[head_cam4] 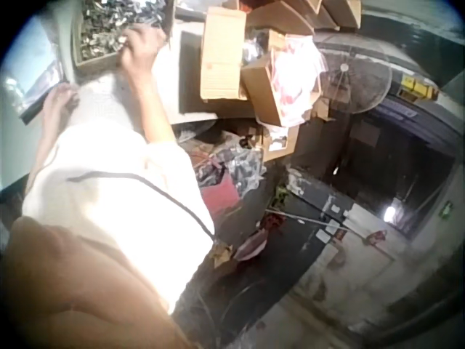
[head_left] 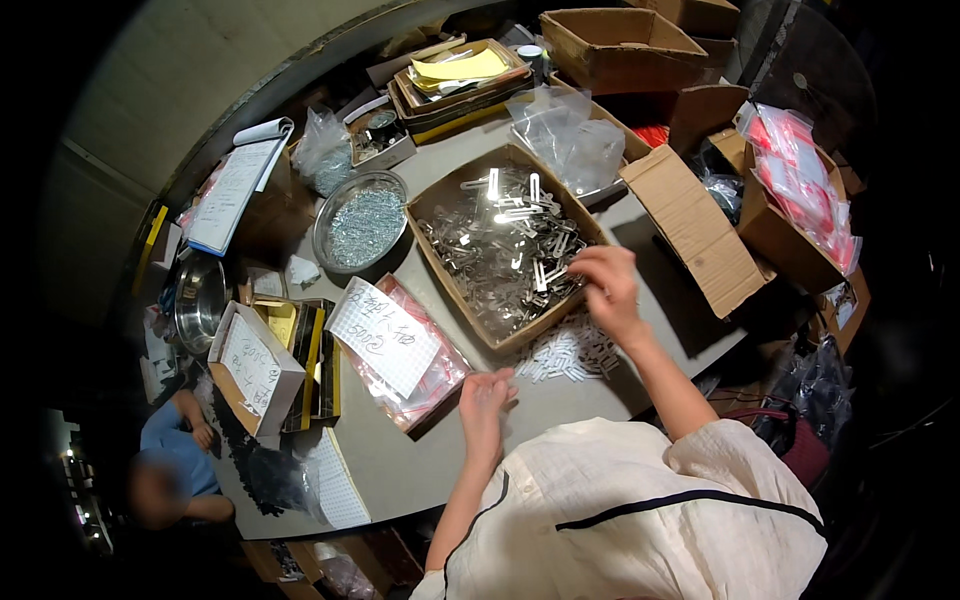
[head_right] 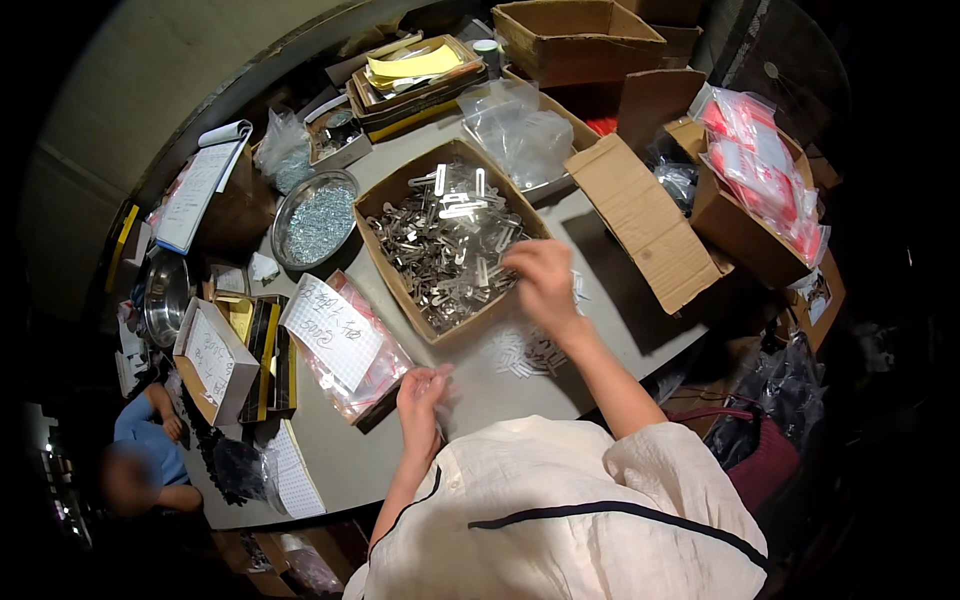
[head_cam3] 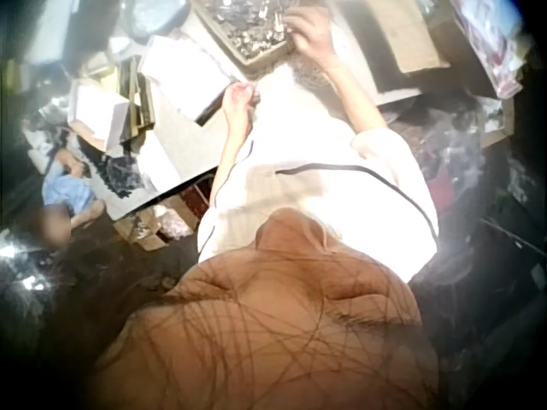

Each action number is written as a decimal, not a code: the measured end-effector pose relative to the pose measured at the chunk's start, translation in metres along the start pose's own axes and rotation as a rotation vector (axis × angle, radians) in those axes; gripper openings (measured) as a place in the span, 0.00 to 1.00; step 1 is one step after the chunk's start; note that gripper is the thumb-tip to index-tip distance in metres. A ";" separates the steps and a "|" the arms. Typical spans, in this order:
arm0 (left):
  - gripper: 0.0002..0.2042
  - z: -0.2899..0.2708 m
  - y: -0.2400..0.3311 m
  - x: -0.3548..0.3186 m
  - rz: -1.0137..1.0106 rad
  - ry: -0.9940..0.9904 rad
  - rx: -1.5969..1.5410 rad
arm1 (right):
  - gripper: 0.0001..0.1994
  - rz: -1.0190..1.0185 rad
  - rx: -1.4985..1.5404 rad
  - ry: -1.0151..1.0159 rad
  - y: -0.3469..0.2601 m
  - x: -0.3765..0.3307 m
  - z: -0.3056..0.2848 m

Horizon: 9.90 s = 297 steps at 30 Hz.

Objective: The person sorts small metallic fasteners from a metal bowl onto a table, then places them into small plastic bags. They also handle a document and move a cardboard box while working at a cluttered table.

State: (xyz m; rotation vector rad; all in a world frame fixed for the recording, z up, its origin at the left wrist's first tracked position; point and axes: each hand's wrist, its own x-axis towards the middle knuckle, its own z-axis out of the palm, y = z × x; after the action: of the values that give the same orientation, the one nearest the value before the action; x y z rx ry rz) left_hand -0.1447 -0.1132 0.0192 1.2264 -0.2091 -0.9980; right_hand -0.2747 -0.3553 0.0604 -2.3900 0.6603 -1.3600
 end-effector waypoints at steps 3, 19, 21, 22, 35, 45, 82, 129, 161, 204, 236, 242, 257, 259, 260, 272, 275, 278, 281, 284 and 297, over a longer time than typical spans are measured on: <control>0.08 0.022 0.003 0.018 0.040 0.010 0.075 | 0.17 0.421 0.141 0.048 0.062 -0.023 -0.010; 0.12 0.013 0.015 0.096 0.146 0.070 0.147 | 0.25 0.300 0.205 -0.712 0.131 -0.030 -0.004; 0.13 0.014 0.017 0.088 0.183 0.070 0.181 | 0.28 0.167 0.215 -0.657 0.140 -0.052 -0.006; 0.12 0.013 0.016 0.081 0.238 0.105 0.244 | 0.28 0.113 0.166 -0.603 0.142 -0.065 -0.005; 0.18 -0.073 0.017 -0.005 0.649 0.523 1.527 | 0.30 0.141 -0.095 -0.358 0.050 -0.114 0.027; 0.15 -0.169 0.025 -0.045 0.730 0.507 1.546 | 0.31 0.116 -0.103 -0.362 0.024 -0.122 0.049; 0.15 -0.255 0.026 -0.101 0.824 0.403 1.405 | 0.45 0.308 -0.277 -0.398 -0.061 -0.171 0.056; 0.16 0.006 0.054 0.152 0.699 -0.104 1.253 | 0.32 0.222 -0.154 -0.372 -0.075 -0.147 0.159; 0.28 -0.023 0.062 0.173 0.459 -0.060 0.751 | 0.53 -0.021 -0.268 -0.527 -0.101 -0.140 0.111; 0.35 0.010 0.040 -0.084 0.112 -0.402 -0.477 | 0.18 0.419 0.910 -0.889 -0.114 -0.074 -0.047; 0.16 -0.003 0.044 -0.033 0.942 -0.258 1.167 | 0.30 -0.268 0.232 -1.060 -0.130 -0.051 -0.036; 0.12 -0.017 0.012 -0.025 0.806 -0.246 1.069 | 0.19 -0.231 0.390 -1.049 -0.125 -0.033 -0.021; 0.12 -0.038 0.017 -0.033 0.518 -0.044 0.949 | 0.11 -0.056 -0.547 -0.736 -0.002 0.002 0.053; 0.12 -0.044 0.015 -0.036 0.494 -0.015 0.952 | 0.10 -0.114 -0.608 -0.689 0.003 0.005 0.047; 0.12 -0.047 0.013 -0.036 0.479 -0.009 0.953 | 0.09 -0.098 -0.700 -0.718 0.000 0.007 0.041; 0.11 -0.038 0.008 -0.040 0.346 -0.062 0.914 | 0.04 -0.247 -0.341 -0.875 -0.010 0.026 0.037; 0.11 -0.039 0.008 -0.042 0.326 -0.056 0.912 | 0.04 -0.294 -0.458 -0.832 -0.003 0.021 0.053; 0.10 -0.037 0.012 -0.047 0.297 -0.005 0.863 | 0.07 -0.361 -0.515 -0.787 0.001 0.016 0.063; 0.10 -0.040 0.010 -0.049 0.283 0.039 0.823 | 0.10 -0.414 -0.359 -0.775 -0.015 0.016 0.075; 0.10 -0.040 0.011 -0.049 0.245 0.037 0.764 | 0.09 -0.500 -0.378 -0.803 -0.018 0.003 0.093; 0.09 -0.024 0.032 -0.043 0.525 0.050 0.833 | 0.11 0.645 0.838 -0.817 -0.041 0.025 0.038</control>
State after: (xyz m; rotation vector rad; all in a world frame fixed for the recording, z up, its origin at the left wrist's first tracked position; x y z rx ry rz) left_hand -0.1378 -0.0658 0.0528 1.8084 -0.9240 -0.4037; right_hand -0.2213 -0.3323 0.0798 -1.5861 0.4202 -0.2235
